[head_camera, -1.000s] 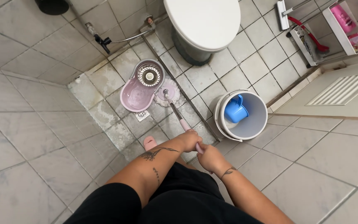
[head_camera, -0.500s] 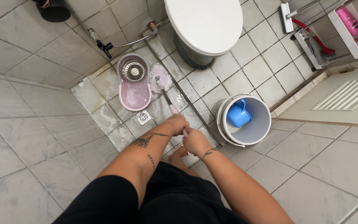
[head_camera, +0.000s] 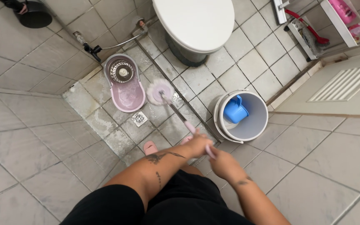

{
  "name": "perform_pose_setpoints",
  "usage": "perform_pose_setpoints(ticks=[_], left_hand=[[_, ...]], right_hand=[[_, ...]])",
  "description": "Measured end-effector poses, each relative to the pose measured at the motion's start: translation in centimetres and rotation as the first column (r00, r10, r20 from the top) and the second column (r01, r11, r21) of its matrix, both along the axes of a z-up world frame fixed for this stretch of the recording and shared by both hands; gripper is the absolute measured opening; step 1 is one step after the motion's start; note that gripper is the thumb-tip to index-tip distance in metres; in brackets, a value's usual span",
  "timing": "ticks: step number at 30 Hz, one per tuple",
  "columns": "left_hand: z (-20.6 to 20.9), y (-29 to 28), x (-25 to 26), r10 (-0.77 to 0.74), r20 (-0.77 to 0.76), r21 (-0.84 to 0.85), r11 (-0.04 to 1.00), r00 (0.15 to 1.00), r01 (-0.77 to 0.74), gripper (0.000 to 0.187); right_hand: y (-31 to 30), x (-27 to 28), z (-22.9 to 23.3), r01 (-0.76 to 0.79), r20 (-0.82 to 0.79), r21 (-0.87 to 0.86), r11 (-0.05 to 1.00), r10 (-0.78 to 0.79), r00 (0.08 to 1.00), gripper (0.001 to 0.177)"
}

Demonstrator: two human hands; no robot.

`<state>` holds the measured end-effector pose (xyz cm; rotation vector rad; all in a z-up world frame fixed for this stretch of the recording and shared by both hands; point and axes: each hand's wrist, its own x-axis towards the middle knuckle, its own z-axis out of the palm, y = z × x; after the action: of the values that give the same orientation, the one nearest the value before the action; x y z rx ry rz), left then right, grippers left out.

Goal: The person is cleaning the bathroom floor using a mop.

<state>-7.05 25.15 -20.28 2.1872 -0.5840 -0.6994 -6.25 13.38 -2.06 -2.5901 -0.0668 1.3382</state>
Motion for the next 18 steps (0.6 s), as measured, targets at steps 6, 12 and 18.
perform_pose_setpoints(ticks=[6,12,18], left_hand=[[2.7,-6.6,-2.6,-0.021,-0.091,-0.354,0.935,0.996,-0.013,0.022],[4.6,-3.7,-4.4,-0.285,-0.004,-0.274,0.922,0.958,0.273,0.026],[8.7,4.3,-3.5,-0.588,-0.108,0.033,0.804,0.801,0.594,0.028]], right_hand=[[-3.2,-0.5,7.3,0.064,-0.115,-0.212,0.975,-0.090,0.989,0.043],[-1.7,-5.0,7.8,0.156,-0.139,-0.245,0.957,-0.194,0.971,0.045],[3.9,-9.9,4.3,0.484,-0.079,-0.063,0.873,-0.488,0.869,0.051]])
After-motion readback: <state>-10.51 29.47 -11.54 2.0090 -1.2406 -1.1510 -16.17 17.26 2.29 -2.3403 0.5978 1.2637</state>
